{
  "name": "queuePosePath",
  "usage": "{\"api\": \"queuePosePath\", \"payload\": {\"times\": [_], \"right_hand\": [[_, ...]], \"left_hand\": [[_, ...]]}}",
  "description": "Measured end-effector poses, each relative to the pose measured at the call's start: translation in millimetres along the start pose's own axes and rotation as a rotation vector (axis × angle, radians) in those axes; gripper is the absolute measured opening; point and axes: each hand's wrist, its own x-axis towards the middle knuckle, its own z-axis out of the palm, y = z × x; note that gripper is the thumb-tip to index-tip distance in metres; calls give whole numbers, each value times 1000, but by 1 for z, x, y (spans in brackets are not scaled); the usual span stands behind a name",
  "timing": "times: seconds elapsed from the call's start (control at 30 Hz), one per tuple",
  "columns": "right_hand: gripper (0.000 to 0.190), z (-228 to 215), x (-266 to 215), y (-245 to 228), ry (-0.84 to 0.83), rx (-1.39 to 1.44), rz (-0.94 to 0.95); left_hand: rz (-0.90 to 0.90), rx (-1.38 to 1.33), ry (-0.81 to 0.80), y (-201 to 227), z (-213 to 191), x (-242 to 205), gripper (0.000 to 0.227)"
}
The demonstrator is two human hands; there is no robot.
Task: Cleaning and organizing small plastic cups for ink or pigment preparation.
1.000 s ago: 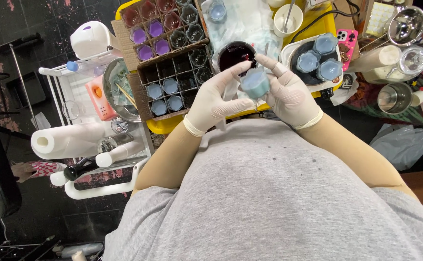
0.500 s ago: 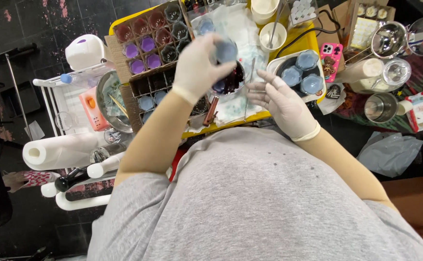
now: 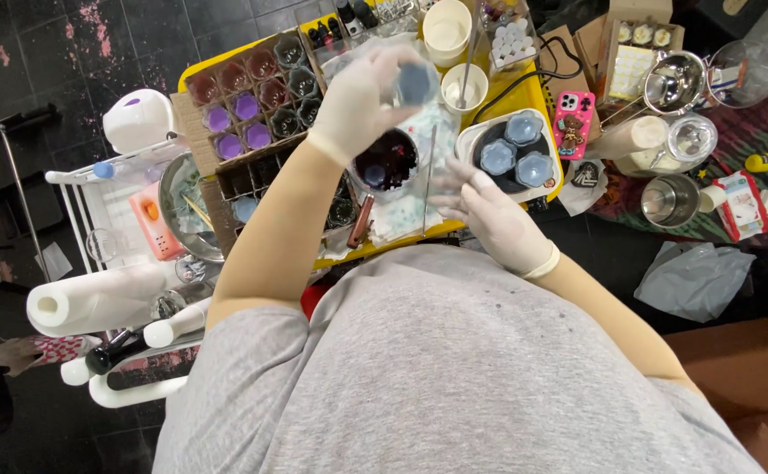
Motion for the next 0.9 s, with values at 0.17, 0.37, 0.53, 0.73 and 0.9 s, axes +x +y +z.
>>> {"api": "queuePosePath", "payload": {"times": [0.17, 0.37, 0.53, 0.73, 0.9], "right_hand": [[66, 9, 15, -12, -115, 308, -42], [51, 25, 23, -12, -134, 261, -38], [43, 27, 24, 1, -87, 173, -177], [41, 35, 19, -6, -80, 32, -300], [41, 38, 12, -4, -96, 37, -259]], "left_hand": [[94, -158, -219, 52, -35, -33, 45], [177, -249, -287, 71, -48, -71, 60], [33, -185, -167, 80, -49, -95, 73], [-5, -319, -5, 78, -33, -120, 80], [-76, -273, 23, 78, -25, -127, 68]]}}
